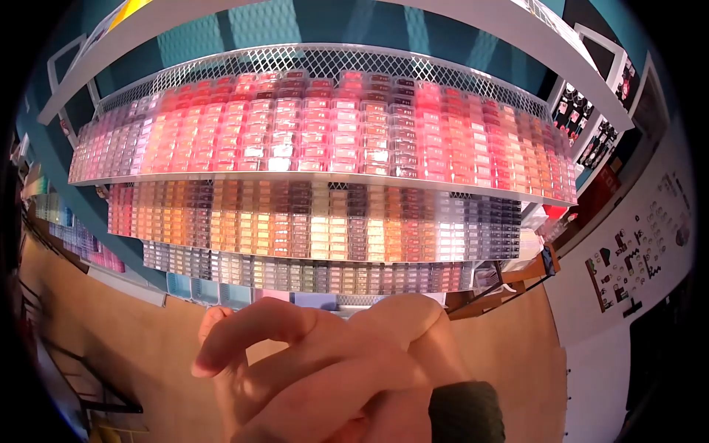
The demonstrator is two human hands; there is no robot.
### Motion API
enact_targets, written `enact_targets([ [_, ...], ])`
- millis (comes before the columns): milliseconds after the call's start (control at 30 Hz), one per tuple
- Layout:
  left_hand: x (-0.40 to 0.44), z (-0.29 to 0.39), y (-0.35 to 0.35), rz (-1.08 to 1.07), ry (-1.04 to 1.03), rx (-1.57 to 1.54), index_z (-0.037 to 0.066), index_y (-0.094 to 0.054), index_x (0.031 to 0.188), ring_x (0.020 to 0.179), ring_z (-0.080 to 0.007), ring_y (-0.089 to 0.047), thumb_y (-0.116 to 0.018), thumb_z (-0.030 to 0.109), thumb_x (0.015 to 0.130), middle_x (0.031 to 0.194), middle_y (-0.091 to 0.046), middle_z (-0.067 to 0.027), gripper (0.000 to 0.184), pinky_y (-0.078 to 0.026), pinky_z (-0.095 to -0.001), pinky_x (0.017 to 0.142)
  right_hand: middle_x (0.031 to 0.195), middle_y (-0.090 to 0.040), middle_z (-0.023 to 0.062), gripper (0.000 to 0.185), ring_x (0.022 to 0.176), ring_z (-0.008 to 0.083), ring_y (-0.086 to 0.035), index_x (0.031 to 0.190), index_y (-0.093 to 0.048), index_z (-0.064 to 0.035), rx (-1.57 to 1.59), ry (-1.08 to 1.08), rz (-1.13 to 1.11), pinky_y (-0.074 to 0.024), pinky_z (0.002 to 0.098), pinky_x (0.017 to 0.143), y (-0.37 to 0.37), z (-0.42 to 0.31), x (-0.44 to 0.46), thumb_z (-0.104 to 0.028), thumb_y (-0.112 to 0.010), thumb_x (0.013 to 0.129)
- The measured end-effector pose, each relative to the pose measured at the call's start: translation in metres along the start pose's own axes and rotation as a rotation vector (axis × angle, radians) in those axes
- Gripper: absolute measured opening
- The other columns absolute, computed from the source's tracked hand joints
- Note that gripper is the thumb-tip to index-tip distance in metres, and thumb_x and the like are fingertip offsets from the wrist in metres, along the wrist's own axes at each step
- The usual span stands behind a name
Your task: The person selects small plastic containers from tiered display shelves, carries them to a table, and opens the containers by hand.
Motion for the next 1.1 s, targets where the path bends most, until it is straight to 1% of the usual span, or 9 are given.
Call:
enact_targets([
  [167, 0.01, -0.015, -0.023, -0.015, 0.068, -0.015, 0.0, -0.06, 0.091, 0.064, -0.0162, -0.055, -0.056, 0.016, 0.097, 0.072, -0.059, -0.0084, 0.018, -0.041, -0.0264, 0.057, 0.078, -0.064, -0.0008, 0.011, 0.075, 0.0141, -0.05, 0.096, -0.066, -0.0272, -0.054, -0.265, -0.176, -0.0496, 0.0464, 0.08, 0.014, -0.005, 0.031, -0.017, -0.063, 0.096],
  [300, 0.026, -0.031, -0.038, -0.097, 0.082, -0.015, -0.001, -0.06, 0.09, 0.061, -0.0169, -0.054, -0.056, 0.016, 0.095, 0.07, -0.058, -0.0086, 0.018, -0.04, -0.0274, 0.054, 0.08, -0.059, -0.0001, 0.016, 0.065, 0.0149, -0.046, 0.097, -0.066, -0.0269, 0.024, 0.105, -0.147, -0.0482, 0.0464, 0.079, 0.024, -0.007, 0.04, -0.013, -0.068, 0.091],
  [633, 0.035, -0.034, -0.063, -0.207, 0.09, -0.038, 0.0, -0.061, 0.092, 0.058, -0.0162, -0.055, -0.06, 0.02, 0.096, 0.07, -0.059, -0.0083, 0.021, -0.04, -0.0267, 0.049, 0.089, -0.058, 0.0081, 0.016, 0.063, 0.0187, -0.05, 0.101, -0.068, -0.0202, -0.042, -0.05, -0.396, -0.0431, 0.0561, 0.09, 0.027, -0.038, 0.067, -0.013, -0.07, 0.087],
  [733, 0.033, -0.037, -0.069, -0.209, 0.107, -0.042, 0.0, -0.061, 0.093, 0.058, -0.016, -0.055, -0.06, 0.02, 0.096, 0.071, -0.06, -0.008, 0.02, -0.04, -0.0267, 0.049, 0.077, -0.06, 0.0067, 0.005, 0.055, 0.0195, -0.054, 0.087, -0.061, -0.0126, -0.175, -0.168, -0.153, -0.0488, 0.0461, 0.079, 0.031, -0.045, 0.058, -0.011, -0.059, 0.092],
  [800, 0.032, -0.038, -0.074, -0.23, 0.116, -0.026, 0.0, -0.061, 0.094, 0.059, -0.016, -0.055, -0.059, 0.02, 0.096, 0.071, -0.06, -0.0079, 0.02, -0.041, -0.0267, 0.05, 0.07, -0.061, 0.0061, 0.017, 0.051, 0.0198, -0.057, 0.075, -0.055, -0.0083, -0.32, -0.281, -0.146, -0.0533, 0.0399, 0.072, 0.027, -0.05, 0.06, -0.008, -0.054, 0.092],
  [867, 0.031, -0.04, -0.078, -0.257, 0.12, -0.005, 0.0, -0.061, 0.095, 0.06, -0.0162, -0.055, -0.059, 0.02, 0.096, 0.072, -0.06, -0.0077, 0.02, -0.041, -0.0266, 0.05, 0.072, -0.063, 0.0062, 0.018, 0.055, 0.0195, -0.059, 0.07, -0.056, -0.007, -0.391, -0.375, -0.295, -0.0544, 0.0388, 0.072, 0.026, -0.046, 0.066, -0.007, -0.059, 0.088],
  [933, 0.029, -0.034, -0.075, -0.288, 0.054, 0.168, -0.001, -0.062, 0.096, 0.064, -0.0163, -0.057, -0.056, 0.018, 0.097, 0.074, -0.06, -0.0078, 0.02, -0.041, -0.0268, 0.052, 0.076, -0.067, 0.0056, 0.015, 0.062, 0.0187, -0.062, 0.07, -0.062, -0.0062, -0.35, -0.271, -0.317, -0.0544, 0.0374, 0.073, 0.031, -0.031, 0.042, -0.006, -0.066, 0.084],
  [1000, 0.024, -0.027, -0.077, -0.23, 0.133, -0.03, -0.002, -0.063, 0.096, 0.065, -0.0158, -0.057, -0.057, 0.017, 0.097, 0.073, -0.061, -0.0078, 0.019, -0.042, -0.0258, 0.056, 0.082, -0.07, 0.0045, 0.01, 0.066, 0.0181, -0.065, 0.073, -0.068, -0.0075, -0.251, -0.052, -0.505, -0.054, 0.0356, 0.075, 0.041, -0.017, 0.013, -0.008, -0.075, 0.081],
  [1100, 0.025, -0.026, -0.053, -0.217, 0.107, -0.044, -0.002, -0.063, 0.096, 0.066, -0.0145, -0.058, -0.056, 0.016, 0.098, 0.074, -0.062, -0.0074, 0.019, -0.042, -0.0247, 0.056, 0.082, -0.07, 0.0025, 0.019, 0.066, 0.02, -0.065, 0.071, -0.066, -0.0111, -0.433, -0.24, -0.67, -0.0526, 0.0372, 0.078, 0.054, 0.002, -0.029, -0.02, -0.08, 0.081],
])
Point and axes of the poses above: each hand's wrist, its own x-axis towards the middle knuckle, its own y-axis out of the back of the hand, z = x × y, the point moved 7 cm from there along x, towards the middle knuckle
